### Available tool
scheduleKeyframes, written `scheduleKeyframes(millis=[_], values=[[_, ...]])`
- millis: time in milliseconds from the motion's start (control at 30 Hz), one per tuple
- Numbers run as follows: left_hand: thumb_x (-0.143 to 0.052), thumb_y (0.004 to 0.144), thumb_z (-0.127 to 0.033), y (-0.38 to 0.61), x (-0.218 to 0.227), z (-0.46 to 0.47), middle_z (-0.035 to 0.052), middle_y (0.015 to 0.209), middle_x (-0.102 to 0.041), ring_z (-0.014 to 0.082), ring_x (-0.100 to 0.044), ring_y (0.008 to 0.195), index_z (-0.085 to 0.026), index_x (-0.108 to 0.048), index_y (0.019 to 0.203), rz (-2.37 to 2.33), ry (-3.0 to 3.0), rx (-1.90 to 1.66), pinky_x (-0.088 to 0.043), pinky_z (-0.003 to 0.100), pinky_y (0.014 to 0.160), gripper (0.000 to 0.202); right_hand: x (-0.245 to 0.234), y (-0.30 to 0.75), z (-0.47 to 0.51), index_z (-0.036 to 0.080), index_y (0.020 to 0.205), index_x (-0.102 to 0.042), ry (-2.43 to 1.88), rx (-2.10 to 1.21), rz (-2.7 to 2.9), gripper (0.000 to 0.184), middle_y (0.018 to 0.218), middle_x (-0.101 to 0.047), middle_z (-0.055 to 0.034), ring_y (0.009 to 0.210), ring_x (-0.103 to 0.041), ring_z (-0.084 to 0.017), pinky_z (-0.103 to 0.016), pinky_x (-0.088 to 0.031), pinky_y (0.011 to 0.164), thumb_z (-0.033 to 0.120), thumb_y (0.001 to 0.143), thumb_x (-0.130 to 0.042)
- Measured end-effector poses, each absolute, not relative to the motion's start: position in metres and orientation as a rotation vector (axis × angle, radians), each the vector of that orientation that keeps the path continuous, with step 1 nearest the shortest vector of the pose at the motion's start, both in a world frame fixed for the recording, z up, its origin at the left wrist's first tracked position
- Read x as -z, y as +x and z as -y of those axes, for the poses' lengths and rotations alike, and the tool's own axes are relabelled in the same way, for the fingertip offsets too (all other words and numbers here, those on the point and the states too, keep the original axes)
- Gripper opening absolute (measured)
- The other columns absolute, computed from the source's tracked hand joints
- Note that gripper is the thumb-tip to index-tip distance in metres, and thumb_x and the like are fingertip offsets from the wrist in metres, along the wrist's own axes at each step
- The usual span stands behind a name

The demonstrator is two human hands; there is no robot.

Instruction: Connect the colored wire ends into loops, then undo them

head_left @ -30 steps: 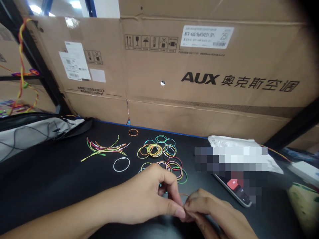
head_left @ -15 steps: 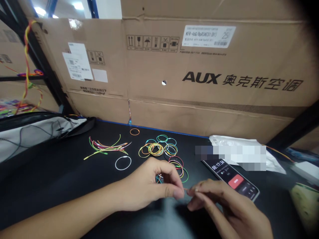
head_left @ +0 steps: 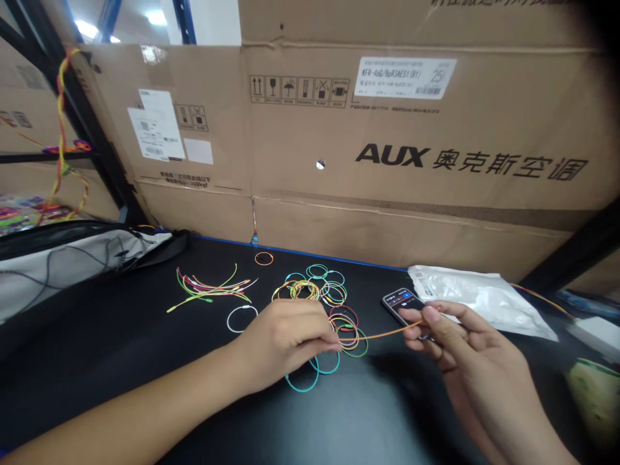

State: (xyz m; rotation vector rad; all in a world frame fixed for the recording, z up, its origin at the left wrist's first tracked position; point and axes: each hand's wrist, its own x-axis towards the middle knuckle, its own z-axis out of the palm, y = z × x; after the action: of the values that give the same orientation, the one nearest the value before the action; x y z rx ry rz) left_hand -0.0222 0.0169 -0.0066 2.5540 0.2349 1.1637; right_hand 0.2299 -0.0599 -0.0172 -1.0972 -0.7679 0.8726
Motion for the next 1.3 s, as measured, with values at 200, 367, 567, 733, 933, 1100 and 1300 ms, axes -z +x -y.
scheduleKeyframes(millis=[200,367,567,733,933,1100,1300], values=[[-0.058,0.101,-0.013,-0.019,0.008,-0.014,0.004,0.089,-0.072,0.0132,-0.067,0.078,-0.016,-0.07,0.09,-0.277,2.807,-1.188,-0.055,0.026,0.068,0.016,0.015,0.223,0.062,0.019,0.09,-0.071,-1.065,-0.966,0.777,0.034,0.086,-0.084,-0.0095,0.063,-0.077,-0.017,-0.022,-0.065,0.059,0.037,0.072,-0.094],[-0.059,0.099,-0.011,-0.018,0.006,-0.006,0.0008,0.085,-0.074,0.0131,-0.062,0.072,-0.017,-0.07,0.088,-0.303,2.894,-1.151,-0.047,0.028,0.065,0.017,0.026,0.215,0.071,0.02,0.087,-0.068,-1.064,-1.167,0.861,0.027,0.089,-0.085,-0.0114,0.067,-0.08,-0.021,-0.031,-0.067,0.065,0.036,0.08,-0.089],[-0.054,0.101,-0.011,-0.014,0.005,0.001,-0.0003,0.078,-0.071,0.0143,-0.059,0.071,-0.018,-0.069,0.089,-0.207,2.992,-1.144,-0.041,0.03,0.063,0.021,0.033,0.21,0.075,0.02,0.074,-0.065,-1.069,-1.326,1.064,0.027,0.095,-0.084,-0.0091,0.076,-0.08,-0.023,-0.034,-0.066,0.067,0.035,0.086,-0.083],[-0.058,0.099,-0.015,-0.017,0.006,-0.003,0.0024,0.08,-0.069,0.0155,-0.057,0.07,-0.016,-0.07,0.092,-0.294,2.989,-1.129,-0.042,0.03,0.064,0.014,0.029,0.213,0.071,0.02,0.071,-0.069,-1.047,-1.136,1.078,0.026,0.094,-0.076,-0.0029,0.06,-0.067,-0.012,-0.024,-0.061,0.054,0.035,0.088,-0.082],[-0.06,0.095,-0.01,-0.022,0.003,-0.018,0.0028,0.08,-0.069,0.0143,-0.057,0.071,-0.015,-0.068,0.091,-0.354,2.826,-1.241,-0.047,0.03,0.069,0.01,0.02,0.223,0.065,0.021,0.074,-0.07,-1.091,-0.805,0.777,0.031,0.077,-0.066,0.0018,0.052,-0.053,-0.007,-0.014,-0.049,0.042,0.04,0.071,-0.094],[-0.058,0.093,-0.009,-0.022,-0.002,-0.023,0.0016,0.079,-0.069,0.0139,-0.056,0.072,-0.016,-0.065,0.087,-0.4,2.774,-1.332,-0.048,0.03,0.069,0.011,0.021,0.222,0.063,0.022,0.077,-0.07,-1.088,-0.761,0.81,0.028,0.066,-0.057,0.0052,0.052,-0.05,-0.008,-0.014,-0.045,0.042,0.04,0.076,-0.09],[-0.058,0.093,-0.01,-0.048,-0.026,-0.042,0.0031,0.081,-0.068,0.0154,-0.058,0.076,-0.016,-0.064,0.085,-0.591,2.853,-1.447,-0.048,0.031,0.072,0.012,0.026,0.22,0.062,0.019,0.074,-0.069,-1.128,-0.855,0.924,0.031,0.064,-0.063,0.0017,0.046,-0.052,-0.009,-0.018,-0.045,0.039,0.042,0.076,-0.09]])
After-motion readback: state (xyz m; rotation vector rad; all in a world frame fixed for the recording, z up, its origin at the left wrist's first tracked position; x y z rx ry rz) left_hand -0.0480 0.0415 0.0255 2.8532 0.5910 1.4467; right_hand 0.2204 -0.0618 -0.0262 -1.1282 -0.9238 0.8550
